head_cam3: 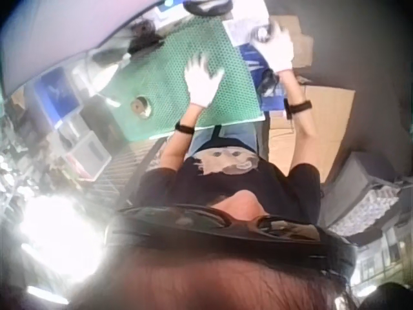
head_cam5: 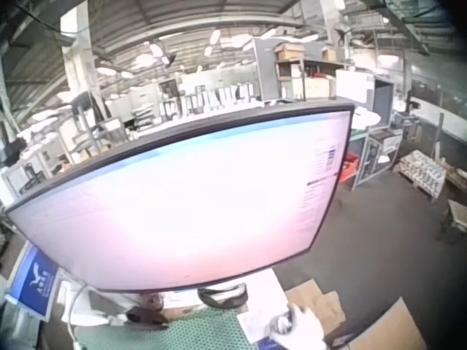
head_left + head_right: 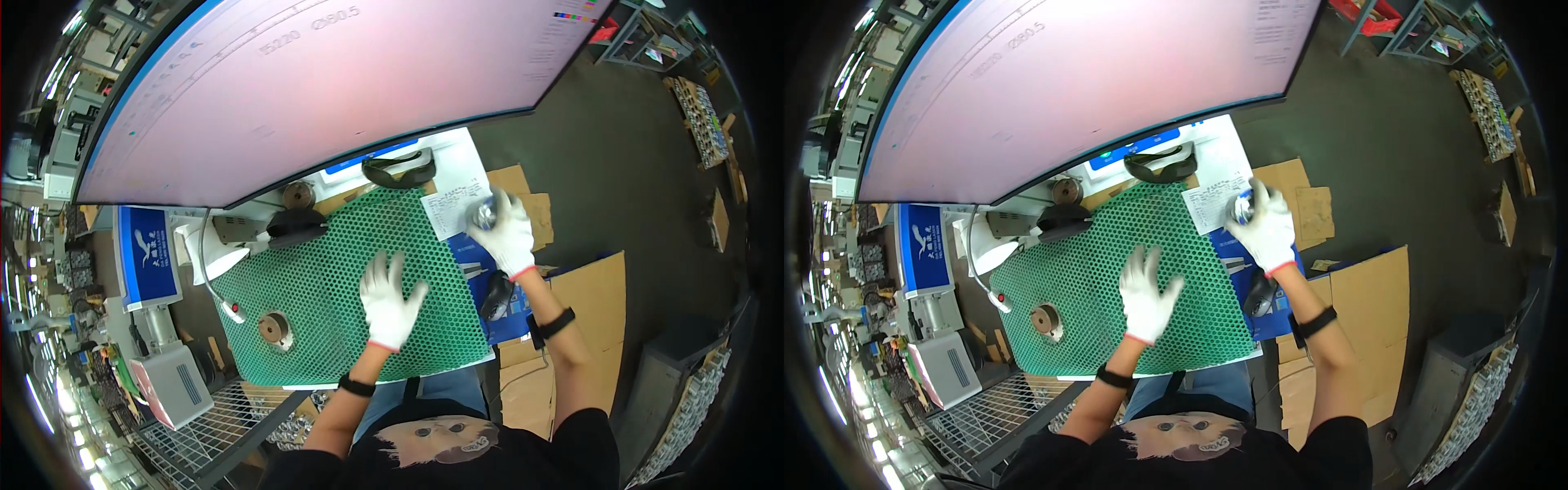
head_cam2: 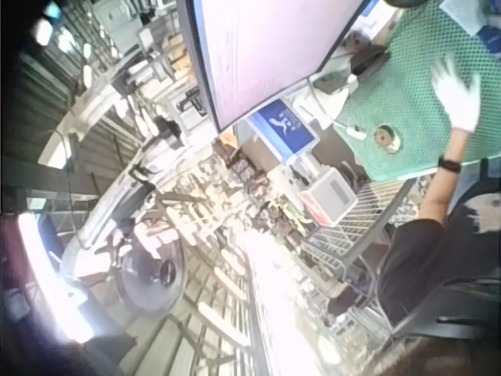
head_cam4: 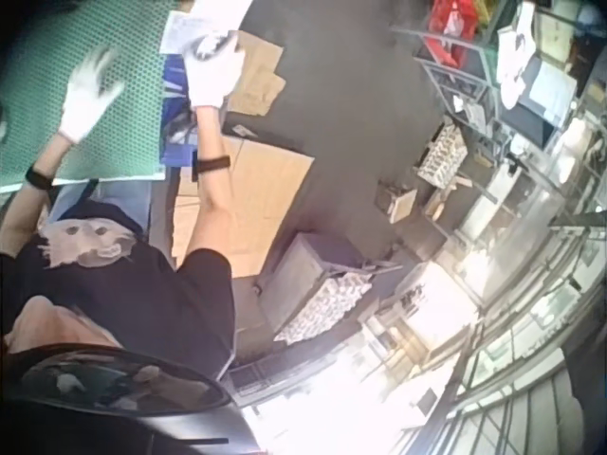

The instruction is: The recorder takes pistons from a crate, places them one by one under a laser marking machine for engraving, and then moves them to another area.

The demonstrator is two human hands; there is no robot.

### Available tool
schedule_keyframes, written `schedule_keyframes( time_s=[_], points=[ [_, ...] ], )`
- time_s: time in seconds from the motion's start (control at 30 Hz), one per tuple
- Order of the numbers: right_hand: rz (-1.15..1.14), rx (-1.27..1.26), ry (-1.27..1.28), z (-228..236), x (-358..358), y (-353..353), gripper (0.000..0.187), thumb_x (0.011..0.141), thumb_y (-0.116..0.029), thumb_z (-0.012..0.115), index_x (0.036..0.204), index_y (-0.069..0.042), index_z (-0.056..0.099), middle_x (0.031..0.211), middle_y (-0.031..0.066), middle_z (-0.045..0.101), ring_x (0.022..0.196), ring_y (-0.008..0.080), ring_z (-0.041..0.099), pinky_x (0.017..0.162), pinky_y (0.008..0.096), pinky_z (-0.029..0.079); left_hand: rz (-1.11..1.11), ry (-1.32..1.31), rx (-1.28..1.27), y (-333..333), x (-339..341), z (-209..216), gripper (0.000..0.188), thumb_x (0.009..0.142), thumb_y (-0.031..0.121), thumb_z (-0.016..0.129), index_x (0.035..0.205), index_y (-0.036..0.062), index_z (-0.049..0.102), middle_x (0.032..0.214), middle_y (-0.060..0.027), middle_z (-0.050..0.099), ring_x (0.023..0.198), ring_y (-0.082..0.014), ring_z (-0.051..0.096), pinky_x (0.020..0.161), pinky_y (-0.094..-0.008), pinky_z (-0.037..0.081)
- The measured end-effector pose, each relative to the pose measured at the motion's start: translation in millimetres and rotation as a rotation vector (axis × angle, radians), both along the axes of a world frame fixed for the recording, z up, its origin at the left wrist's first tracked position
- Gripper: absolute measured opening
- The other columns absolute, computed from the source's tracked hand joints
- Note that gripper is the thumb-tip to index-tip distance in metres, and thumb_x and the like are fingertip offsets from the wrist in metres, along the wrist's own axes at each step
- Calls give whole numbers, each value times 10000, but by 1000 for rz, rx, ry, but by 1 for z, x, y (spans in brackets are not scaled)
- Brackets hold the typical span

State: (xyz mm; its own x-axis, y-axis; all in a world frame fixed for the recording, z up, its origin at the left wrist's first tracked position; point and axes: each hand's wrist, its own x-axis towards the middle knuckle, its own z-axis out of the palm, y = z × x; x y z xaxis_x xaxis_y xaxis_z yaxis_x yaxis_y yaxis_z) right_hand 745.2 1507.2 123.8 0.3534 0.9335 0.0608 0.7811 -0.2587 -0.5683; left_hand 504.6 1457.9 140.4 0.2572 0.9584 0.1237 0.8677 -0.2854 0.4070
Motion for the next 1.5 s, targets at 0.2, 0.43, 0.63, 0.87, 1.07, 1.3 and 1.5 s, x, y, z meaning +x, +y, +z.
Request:
schedule_keyframes(
  time_s=[0.2, 0.43, 0.63, 0.87, 1.07, 1.3, 1.5],
  points=[
    [75, 12, -277, -21, -29, 59, 743, 612, -271, 788, 1277, -108, 501, 1067, 205, 580, 913, 387, 615, 768, 456, 527, -179, 279, -266, -74, -77, -11, 721, 705, 516, 696, 1287, 137, 502, 1289, -192, 421, 1173, -395, 386, 987, -550, 293],
    [4, 218, -259, -9, -54, 56, 625, 674, -231, 674, 1250, -64, 501, 1101, 245, 551, 1017, 416, 567, 832, 501, 480, -277, 337, -236, -97, -100, -61, 854, 810, 767, 419, 1397, 146, 418, 1401, -257, 340, 1266, -500, 312, 1033, -636, 225],
    [177, 285, 1, 56, -157, -92, 560, 699, -198, 684, 1215, -60, 515, 1211, 228, 509, 1136, 396, 493, 972, 530, 381, -252, 263, -44, -120, -104, -52, 752, 811, 549, 619, 1361, 64, 452, 1383, -239, 423, 1271, -463, 375, 1077, -605, 241],
    [1038, 179, 189, 40, -309, -331, 486, 739, -256, 684, 1186, -105, 565, 1129, 138, 598, 1082, 319, 567, 1029, 489, 392, 210, -691, -163, -337, -199, -13, 192, 798, 173, 681, 955, 92, 608, 954, -96, 636, 924, -216, 634, 757, -371, 530],
    [1606, -67, 37, 1, -407, -466, 361, 780, -267, 643, 1096, -92, 627, 1003, 116, 664, 969, 297, 616, 949, 451, 433, 467, 251, -502, -631, -342, -40, 383, 798, 437, 617, 1019, 130, 677, 1010, -106, 676, 994, -299, 617, 947, -455, 413],
    [2102, 39, -49, 5, -545, -537, 299, 825, -268, 599, 1061, -88, 636, 960, 104, 667, 933, 276, 623, 912, 409, 438, 1244, 228, -663, -879, -402, -13, 375, 817, 453, 630, 1010, 144, 717, 996, -93, 709, 1004, -270, 635, 936, -434, 426],
    [2250, -138, -22, -38, -651, -565, 265, 822, -283, 594, 989, -90, 666, 845, 93, 670, 840, 288, 636, 824, 421, 465, 1306, 38, -681, -889, -455, -10, 417, 886, 448, 573, 1102, 111, 691, 1069, -122, 687, 1043, -308, 614, 948, -438, 429]
  ],
)
